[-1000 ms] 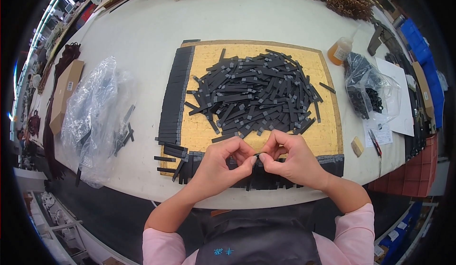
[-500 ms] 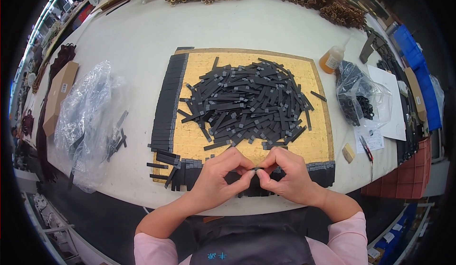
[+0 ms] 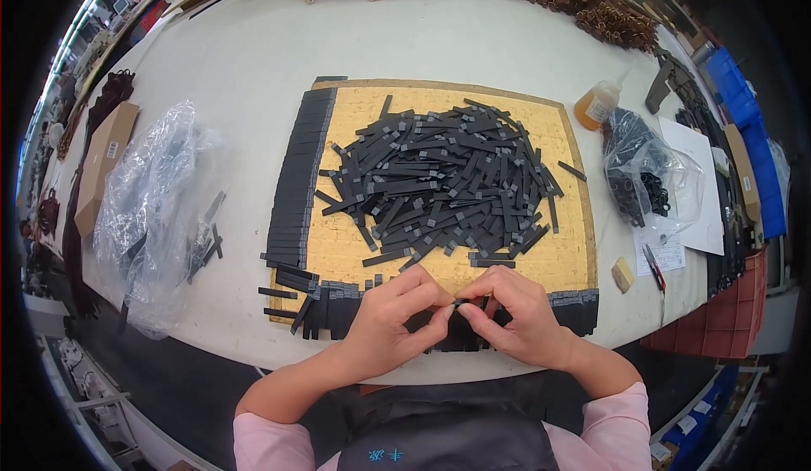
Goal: Assembling small metal hardware pieces onto leather strap components at a workshop table.
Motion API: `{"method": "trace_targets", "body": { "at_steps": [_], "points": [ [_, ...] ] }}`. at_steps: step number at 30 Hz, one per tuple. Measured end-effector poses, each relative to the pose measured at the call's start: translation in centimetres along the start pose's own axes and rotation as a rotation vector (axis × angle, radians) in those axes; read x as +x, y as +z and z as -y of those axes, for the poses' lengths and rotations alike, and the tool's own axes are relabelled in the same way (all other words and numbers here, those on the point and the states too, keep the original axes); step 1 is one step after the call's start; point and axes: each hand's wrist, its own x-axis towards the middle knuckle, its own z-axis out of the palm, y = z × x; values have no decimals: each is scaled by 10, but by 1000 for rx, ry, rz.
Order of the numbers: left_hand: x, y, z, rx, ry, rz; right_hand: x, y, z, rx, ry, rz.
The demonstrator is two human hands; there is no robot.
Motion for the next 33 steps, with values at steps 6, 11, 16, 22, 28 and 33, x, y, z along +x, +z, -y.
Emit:
{"method": "trace_targets", "body": {
  "at_steps": [6,11,16,22,28,33],
  "points": [
    [-3,2,6,167,149,-50,-2,1,-6,60,-17,-36],
    [-1,1,8,275,283,-20,-6,-1,-8,29,-25,-71],
    [-2,3,10,302,324,-46,-4,0,-6,14,-69,-88],
    [-1,4,12,280,339,-45,-4,-2,-7,21,-74,-79],
    [-1,6,13,259,329,-55,-5,-4,-7,107,-37,-64],
    [-2,7,12,241,290,-52,-4,-3,-5,239,82,-35]
  ]
}}
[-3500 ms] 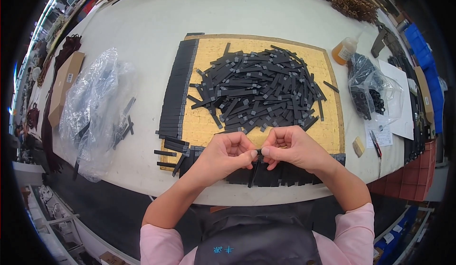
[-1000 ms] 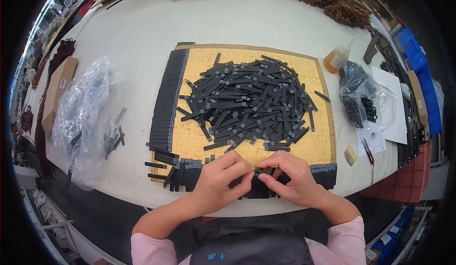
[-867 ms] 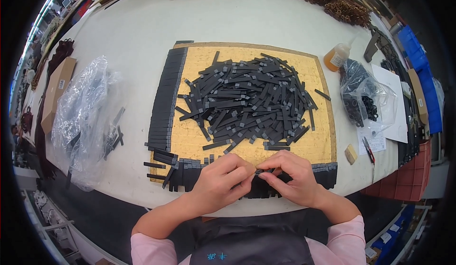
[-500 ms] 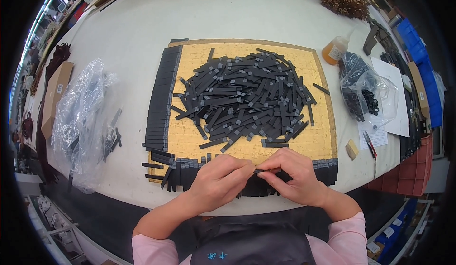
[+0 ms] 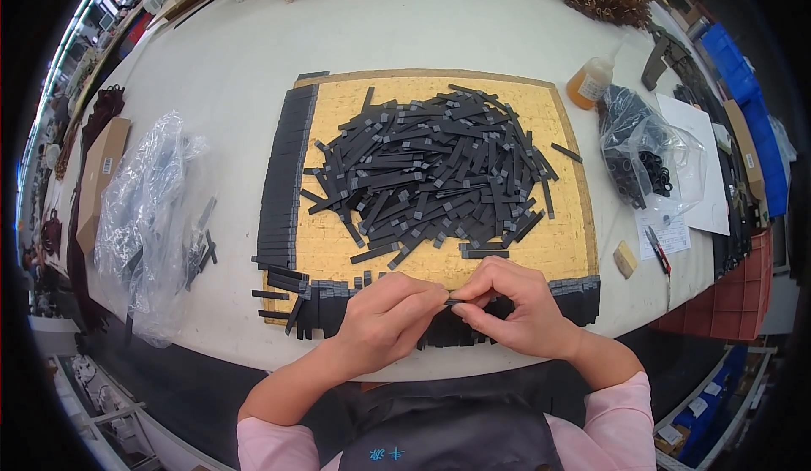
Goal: Assembling small metal hardware pieces onto leather strap components at a workshop table.
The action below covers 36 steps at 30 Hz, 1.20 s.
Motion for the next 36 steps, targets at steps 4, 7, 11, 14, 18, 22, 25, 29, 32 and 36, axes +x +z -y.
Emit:
{"method": "trace_targets", "body": {
  "at_steps": [4,7,11,14,18,22,25,29,32,36],
  "points": [
    [-1,-1,-1,-27,-25,32,0,2,0,-39,22,44],
    [0,-1,-3,-24,-78,9,0,6,-4,-184,-154,-46],
    [0,-6,-2,-12,-81,33,1,8,1,-245,-184,-81],
    [2,-6,-2,-11,-68,66,3,4,-2,-292,-242,-45],
    [4,-6,-3,-64,-105,49,5,3,1,217,228,73],
    [6,-9,-2,-127,-74,26,14,1,7,573,521,179],
    [10,-12,-1,-205,-43,-27,17,2,8,671,582,263],
    [5,-15,2,-191,-86,-27,24,-6,-3,744,645,322],
    [4,-17,3,-95,-81,4,20,-11,-5,698,602,310],
    [4,-15,3,-82,-61,-14,21,-10,-6,700,587,293]
  ]
}}
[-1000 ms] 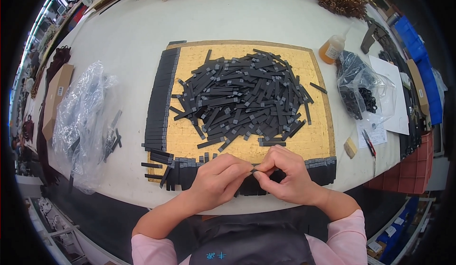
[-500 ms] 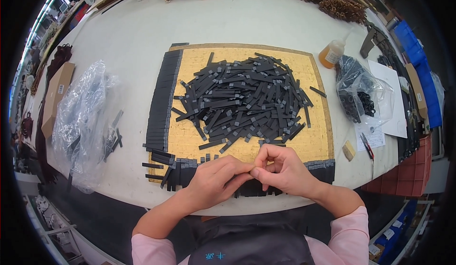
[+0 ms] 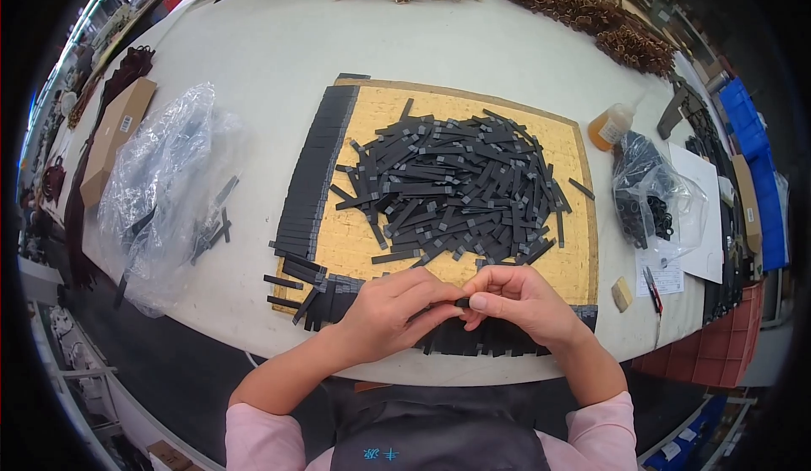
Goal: Assembling small metal hardware pieces onto leather strap components at a workshop table.
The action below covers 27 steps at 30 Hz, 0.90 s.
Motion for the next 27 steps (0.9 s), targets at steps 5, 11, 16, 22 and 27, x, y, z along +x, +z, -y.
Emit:
{"method": "trace_targets", "body": {
  "at_steps": [5,11,16,22,27],
  "points": [
    [1,2,2,-2,6,5,-2,-2,3,8,30,-13],
    [0,3,1,34,-13,53,-1,-1,1,-122,14,-61],
    [-4,7,4,92,-16,84,2,4,-5,-295,-16,-135],
    [-7,11,7,106,23,61,6,8,-5,-252,43,-130],
    [-10,10,5,102,-8,44,11,11,-9,-260,73,-128]
  ]
}}
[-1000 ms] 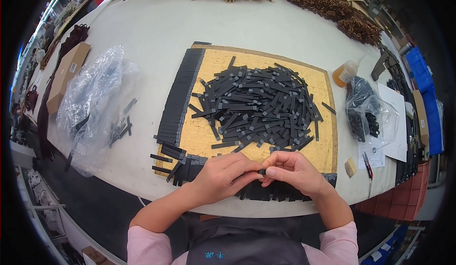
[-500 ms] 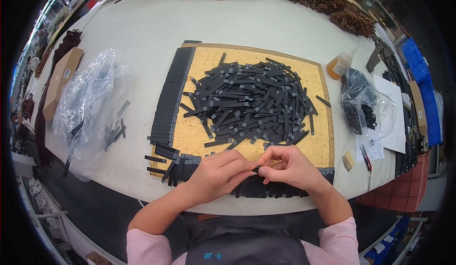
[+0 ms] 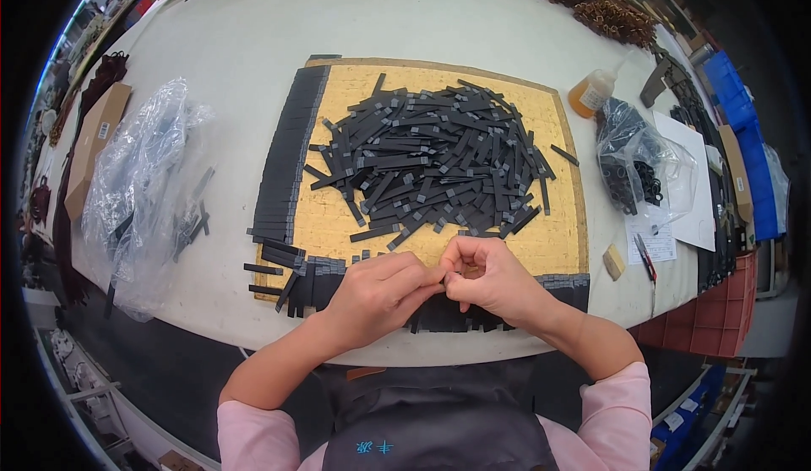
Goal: Assembling small metal hardware pieces onto leather strap components at a workshop table.
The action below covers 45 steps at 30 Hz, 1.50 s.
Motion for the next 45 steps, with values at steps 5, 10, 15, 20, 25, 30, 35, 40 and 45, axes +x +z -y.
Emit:
{"method": "trace_targets", "body": {
  "at_steps": [5,10,15,20,25,30,35,40,45],
  "points": [
    [5,-6,-3,-73,-95,-64,-3,-3,12,190,45,-24],
    [3,-6,-2,-23,-40,-36,1,-9,4,79,-22,36],
    [1,-2,1,3,-1,-12,3,-5,-2,98,-27,27],
    [2,-5,0,-18,1,-48,-1,-6,10,45,-26,6],
    [6,-12,-2,23,-50,-82,-12,5,14,-279,-419,-254],
    [7,-8,-1,-18,9,-124,-13,15,4,-495,-564,-310],
    [5,-6,-8,-17,-75,-190,-10,19,7,-249,-441,-263],
    [6,-10,-14,-483,-371,-247,0,17,2,136,-422,-226],
    [8,-13,-7,-490,-343,-207,-1,22,11,-46,-401,-273]
  ]
}}
